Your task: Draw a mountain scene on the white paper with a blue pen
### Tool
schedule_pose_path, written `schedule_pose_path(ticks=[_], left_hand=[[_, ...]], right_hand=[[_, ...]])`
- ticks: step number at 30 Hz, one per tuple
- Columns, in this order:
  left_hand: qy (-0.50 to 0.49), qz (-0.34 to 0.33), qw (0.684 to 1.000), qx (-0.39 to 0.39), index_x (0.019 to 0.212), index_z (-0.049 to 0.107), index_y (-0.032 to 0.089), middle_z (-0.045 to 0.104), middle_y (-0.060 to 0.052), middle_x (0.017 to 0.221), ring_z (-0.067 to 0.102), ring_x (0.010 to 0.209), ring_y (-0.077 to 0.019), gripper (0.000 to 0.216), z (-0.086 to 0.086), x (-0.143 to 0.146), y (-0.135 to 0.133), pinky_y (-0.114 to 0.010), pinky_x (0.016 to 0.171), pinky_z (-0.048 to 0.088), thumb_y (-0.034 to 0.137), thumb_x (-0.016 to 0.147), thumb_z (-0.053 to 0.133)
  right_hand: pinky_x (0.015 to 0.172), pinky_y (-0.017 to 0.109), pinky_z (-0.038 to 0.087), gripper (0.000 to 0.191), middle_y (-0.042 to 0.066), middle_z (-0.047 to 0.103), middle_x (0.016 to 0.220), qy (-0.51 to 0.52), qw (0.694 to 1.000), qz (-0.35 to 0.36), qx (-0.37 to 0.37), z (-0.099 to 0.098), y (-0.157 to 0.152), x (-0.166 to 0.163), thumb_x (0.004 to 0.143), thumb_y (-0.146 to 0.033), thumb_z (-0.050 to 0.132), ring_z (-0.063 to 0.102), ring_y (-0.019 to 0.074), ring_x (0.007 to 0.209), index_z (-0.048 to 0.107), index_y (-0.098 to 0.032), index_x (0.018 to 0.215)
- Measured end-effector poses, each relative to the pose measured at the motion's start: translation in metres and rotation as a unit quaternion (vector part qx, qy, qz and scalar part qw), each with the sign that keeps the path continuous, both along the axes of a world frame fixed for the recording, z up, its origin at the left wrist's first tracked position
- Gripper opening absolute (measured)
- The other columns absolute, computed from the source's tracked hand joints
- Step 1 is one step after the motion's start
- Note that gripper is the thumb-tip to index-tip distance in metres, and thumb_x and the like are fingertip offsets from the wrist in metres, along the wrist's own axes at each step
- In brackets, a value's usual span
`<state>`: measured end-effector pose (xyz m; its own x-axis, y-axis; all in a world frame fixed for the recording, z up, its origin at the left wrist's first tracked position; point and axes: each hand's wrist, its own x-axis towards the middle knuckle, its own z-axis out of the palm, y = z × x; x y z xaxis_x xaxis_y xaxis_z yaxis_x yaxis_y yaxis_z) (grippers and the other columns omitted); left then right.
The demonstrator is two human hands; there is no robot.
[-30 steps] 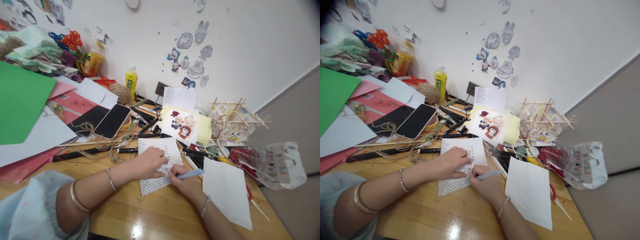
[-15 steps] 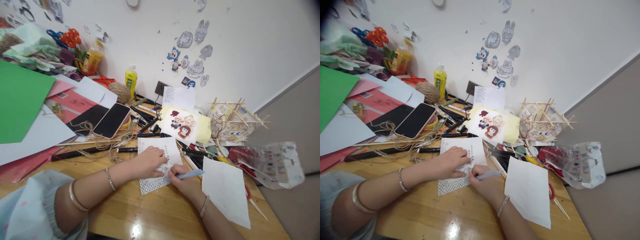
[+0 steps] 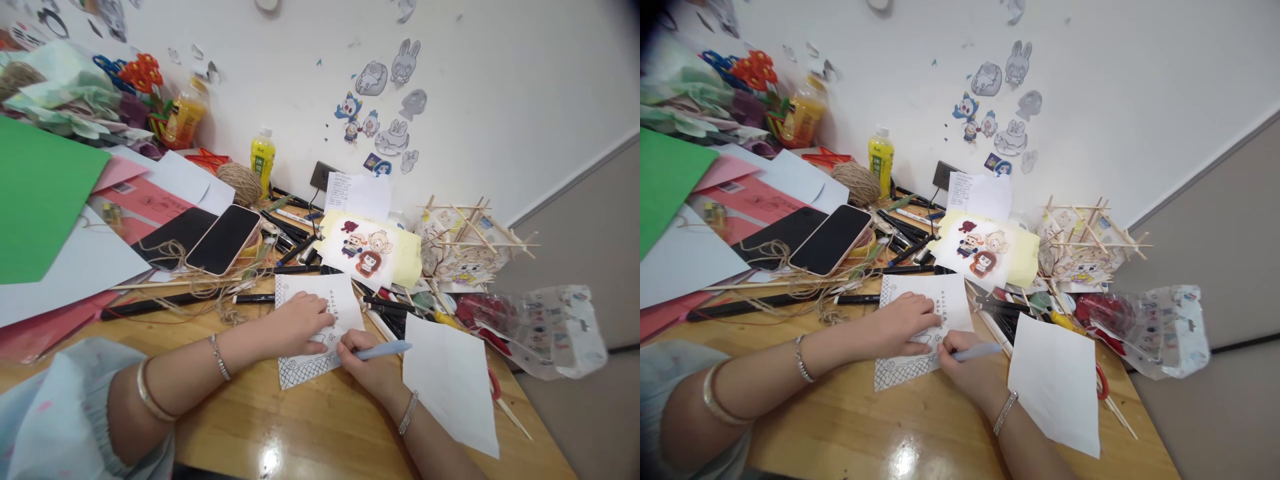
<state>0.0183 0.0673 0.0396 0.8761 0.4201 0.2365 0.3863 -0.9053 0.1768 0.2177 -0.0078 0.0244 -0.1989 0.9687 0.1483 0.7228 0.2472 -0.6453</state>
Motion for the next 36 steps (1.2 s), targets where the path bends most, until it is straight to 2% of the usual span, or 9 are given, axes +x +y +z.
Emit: schedule_pose_path(ticks=[6,29,36], left_hand=[[0.001,0.003,1.0,-0.001,0.107,0.064,0.017,0.064,-0.009,0.099,0.06,0.096,-0.0284,0.036,-0.0028,0.0005,0.0007,-0.039,0.082,0.043,0.04,0.084,0.078],[-0.005,0.003,1.0,0.004,0.106,0.063,0.019,0.063,-0.007,0.097,0.06,0.093,-0.0271,0.034,0.0007,-0.0003,-0.0001,-0.038,0.082,0.041,0.039,0.083,0.077],[0.002,0.004,1.0,0.0,0.107,0.063,0.019,0.063,-0.008,0.098,0.06,0.093,-0.0273,0.034,0.0024,0.0004,-0.0008,-0.037,0.082,0.041,0.04,0.084,0.077]], right_hand=[[0.056,0.027,0.034,0.032,-0.004,0.051,0.057,-0.021,1.0,0.023,0.002,-0.0016,-0.0007,-0.0001,0.085,-0.028,0.051,0.048,0.0144,0.056,0.037,-0.023,0.056],[0.054,0.027,0.033,0.033,-0.004,0.05,0.057,-0.017,1.0,0.008,-0.006,-0.0027,-0.0001,0.0029,0.086,-0.027,0.05,0.049,0.0143,0.057,0.035,-0.023,0.057],[0.058,0.027,0.037,0.032,-0.004,0.055,0.058,-0.02,0.999,0.02,-0.019,-0.0048,-0.0003,0.0058,0.086,-0.028,0.053,0.05,0.0146,0.058,0.041,-0.023,0.057]])
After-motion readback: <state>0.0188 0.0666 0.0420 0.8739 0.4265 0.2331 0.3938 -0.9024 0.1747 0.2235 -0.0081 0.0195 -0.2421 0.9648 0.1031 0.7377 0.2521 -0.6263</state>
